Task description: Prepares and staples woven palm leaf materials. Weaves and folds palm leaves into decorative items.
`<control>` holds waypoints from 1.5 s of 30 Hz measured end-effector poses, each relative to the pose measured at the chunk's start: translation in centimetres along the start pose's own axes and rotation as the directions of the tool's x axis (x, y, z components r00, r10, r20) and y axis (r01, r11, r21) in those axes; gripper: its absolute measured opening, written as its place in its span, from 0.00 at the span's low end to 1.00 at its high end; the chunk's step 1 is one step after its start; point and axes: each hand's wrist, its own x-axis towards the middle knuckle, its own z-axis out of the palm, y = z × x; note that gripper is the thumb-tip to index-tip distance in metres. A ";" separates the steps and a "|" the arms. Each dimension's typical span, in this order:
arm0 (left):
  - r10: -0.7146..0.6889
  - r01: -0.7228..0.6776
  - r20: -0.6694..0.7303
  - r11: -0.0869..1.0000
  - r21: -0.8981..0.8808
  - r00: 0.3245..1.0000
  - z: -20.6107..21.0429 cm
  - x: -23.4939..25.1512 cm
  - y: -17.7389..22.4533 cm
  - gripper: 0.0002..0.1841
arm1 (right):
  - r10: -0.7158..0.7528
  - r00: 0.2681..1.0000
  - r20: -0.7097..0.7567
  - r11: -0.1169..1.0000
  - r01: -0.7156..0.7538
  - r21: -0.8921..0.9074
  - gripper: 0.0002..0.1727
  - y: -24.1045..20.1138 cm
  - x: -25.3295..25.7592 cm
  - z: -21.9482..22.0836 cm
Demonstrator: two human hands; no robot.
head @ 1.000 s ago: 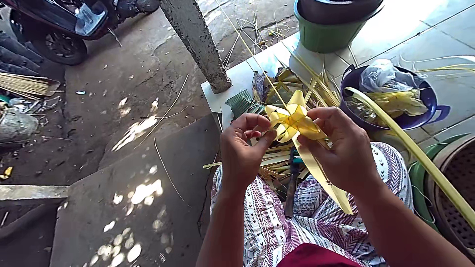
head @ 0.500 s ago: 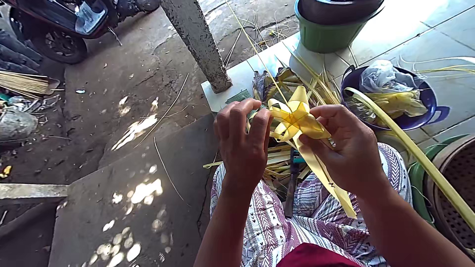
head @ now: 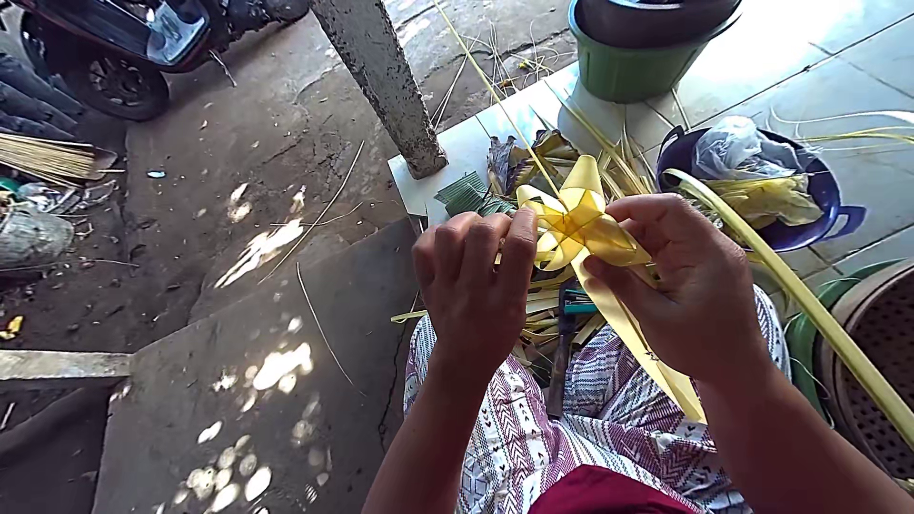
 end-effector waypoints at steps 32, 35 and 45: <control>-0.377 0.375 0.081 0.829 -0.414 0.923 -0.2 1.1 2.4 0.09 | 0.025 0.999 0.022 0.999 -0.026 0.047 0.17 -0.4 0.2 -0.6; -0.493 0.520 0.210 0.657 -0.547 0.844 -0.5 0.8 3.2 0.08 | 0.036 0.999 0.030 0.997 -0.038 0.062 0.18 -0.2 0.2 -0.8; -0.593 0.682 0.393 0.404 -0.610 0.703 -1.5 1.2 3.1 0.11 | 0.094 0.995 0.030 0.987 -0.097 0.127 0.18 -0.1 0.1 -0.9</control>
